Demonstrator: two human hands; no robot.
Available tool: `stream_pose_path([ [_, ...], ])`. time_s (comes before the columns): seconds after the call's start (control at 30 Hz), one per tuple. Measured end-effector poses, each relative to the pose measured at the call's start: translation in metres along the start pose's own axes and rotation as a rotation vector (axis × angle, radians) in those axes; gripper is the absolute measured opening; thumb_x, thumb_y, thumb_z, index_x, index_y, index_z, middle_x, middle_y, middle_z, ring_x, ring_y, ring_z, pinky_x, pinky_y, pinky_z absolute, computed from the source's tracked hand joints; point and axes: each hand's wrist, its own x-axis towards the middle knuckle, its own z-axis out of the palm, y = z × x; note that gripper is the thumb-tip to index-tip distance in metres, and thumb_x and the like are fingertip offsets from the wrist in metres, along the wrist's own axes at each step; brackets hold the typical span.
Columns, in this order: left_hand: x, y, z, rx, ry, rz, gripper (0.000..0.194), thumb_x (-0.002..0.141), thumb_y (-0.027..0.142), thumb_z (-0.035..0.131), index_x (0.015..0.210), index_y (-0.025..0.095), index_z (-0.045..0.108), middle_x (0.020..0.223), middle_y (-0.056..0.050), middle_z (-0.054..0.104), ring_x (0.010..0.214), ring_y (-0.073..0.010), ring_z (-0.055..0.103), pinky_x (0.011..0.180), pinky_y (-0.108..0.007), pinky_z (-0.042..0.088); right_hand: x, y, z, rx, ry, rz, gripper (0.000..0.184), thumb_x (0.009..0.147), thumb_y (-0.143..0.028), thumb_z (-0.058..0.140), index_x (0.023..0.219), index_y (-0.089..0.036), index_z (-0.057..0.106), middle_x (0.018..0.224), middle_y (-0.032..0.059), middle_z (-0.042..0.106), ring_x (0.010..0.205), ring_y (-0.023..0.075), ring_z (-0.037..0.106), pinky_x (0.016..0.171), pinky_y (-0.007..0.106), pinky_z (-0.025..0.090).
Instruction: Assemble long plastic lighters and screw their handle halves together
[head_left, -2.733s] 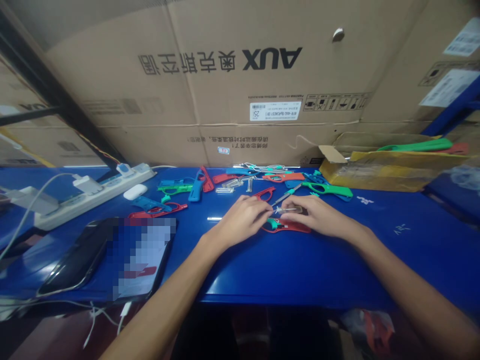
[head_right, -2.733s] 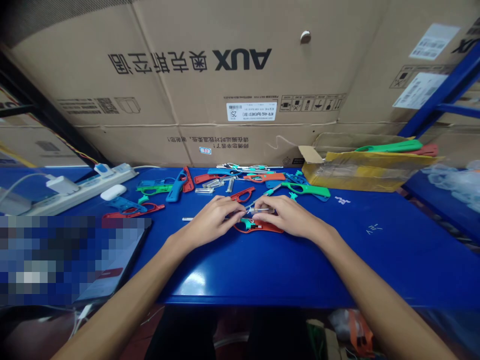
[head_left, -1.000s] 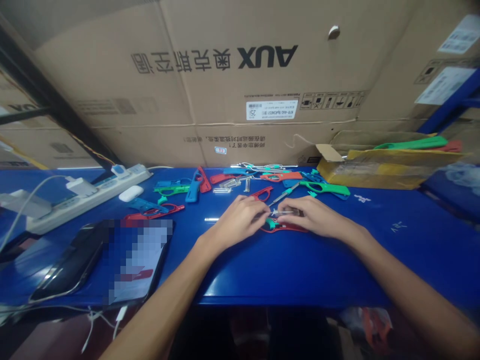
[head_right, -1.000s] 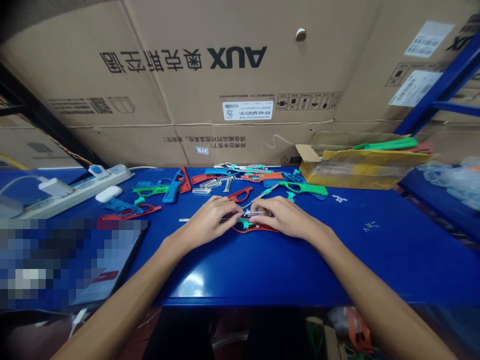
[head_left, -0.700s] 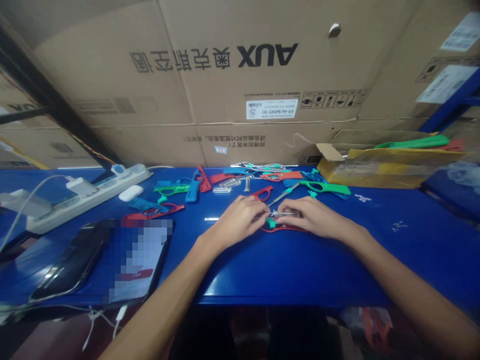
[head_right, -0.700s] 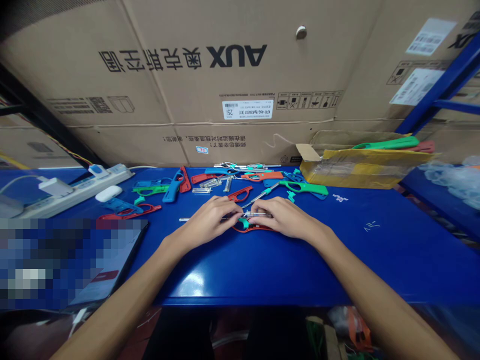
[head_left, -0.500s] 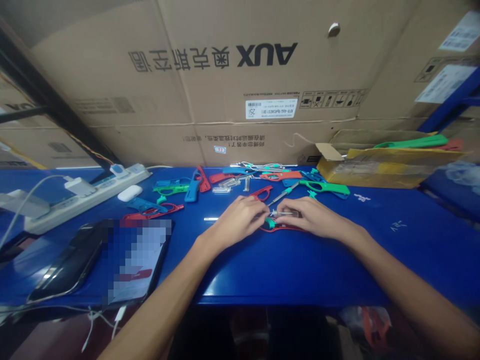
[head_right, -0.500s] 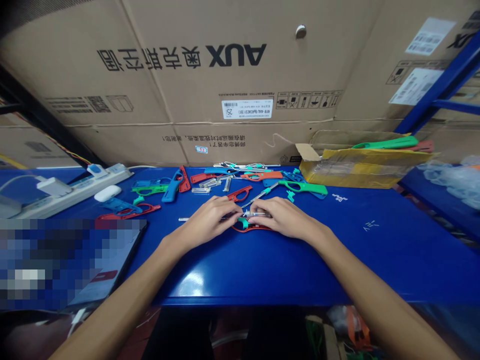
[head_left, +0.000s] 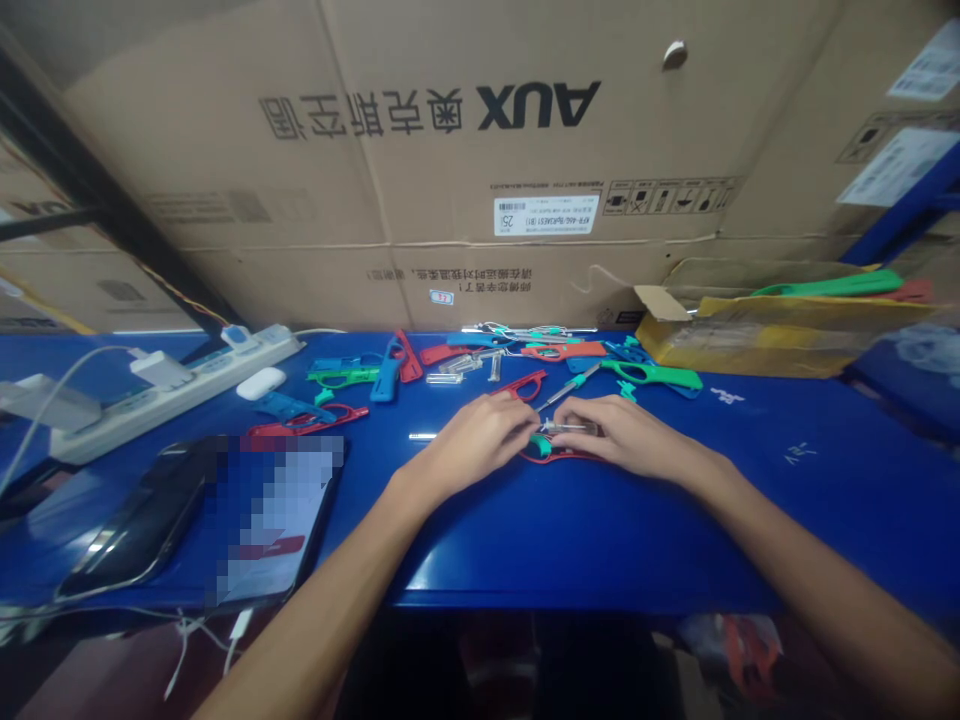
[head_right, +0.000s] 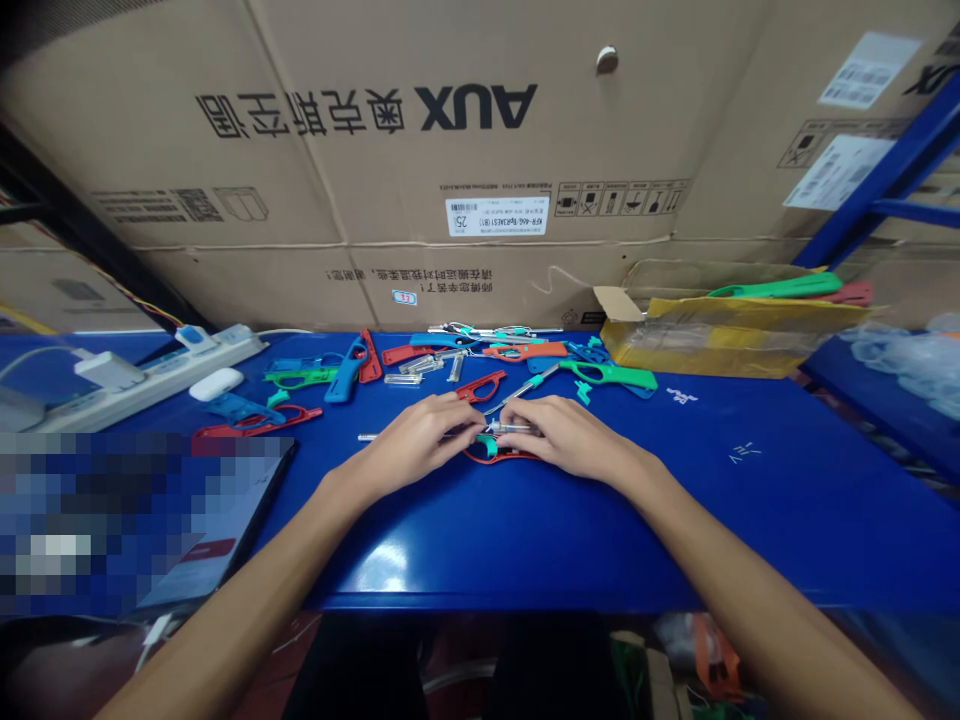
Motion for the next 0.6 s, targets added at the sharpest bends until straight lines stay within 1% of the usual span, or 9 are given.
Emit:
stream_pose_path([
  [0.37, -0.001, -0.0012, -0.0003, -0.03, -0.007, 0.001, 0.024, 0.104, 0.026, 0.047, 0.106, 0.016, 0.068, 0.099, -0.007, 0.071, 0.088, -0.0181, 0.063, 0.078, -0.031, 0.05, 0.0001, 0.0015, 0.0008, 0.012, 0.017, -0.017, 0.027, 0.097, -0.048, 0.057, 0.097, -0.022, 0.063, 0.075, -0.0008, 0.064, 0.067, 0.0151, 0.058, 0.064, 0.025, 0.038],
  [0.5, -0.0012, -0.0019, 0.0006, -0.036, 0.009, 0.009, 0.023, 0.104, 0.025, 0.047, 0.107, 0.016, 0.067, 0.101, -0.007, 0.072, 0.09, -0.0185, 0.063, 0.079, -0.032, 0.05, -0.0001, 0.0008, 0.0004, 0.034, 0.01, -0.022, 0.027, 0.097, -0.048, 0.057, 0.096, -0.022, 0.063, 0.074, -0.0013, 0.064, 0.066, 0.0144, 0.057, 0.064, 0.024, 0.038],
  [0.6, -0.001, -0.0012, 0.0001, -0.044, 0.001, 0.012, 0.021, 0.103, 0.025, 0.048, 0.105, 0.015, 0.067, 0.1, -0.007, 0.072, 0.088, -0.0183, 0.063, 0.078, -0.031, 0.05, 0.0002, 0.0003, 0.0008, 0.033, 0.008, -0.022, 0.026, 0.097, -0.047, 0.057, 0.096, -0.022, 0.063, 0.073, -0.0016, 0.063, 0.065, 0.0143, 0.056, 0.064, 0.024, 0.038],
])
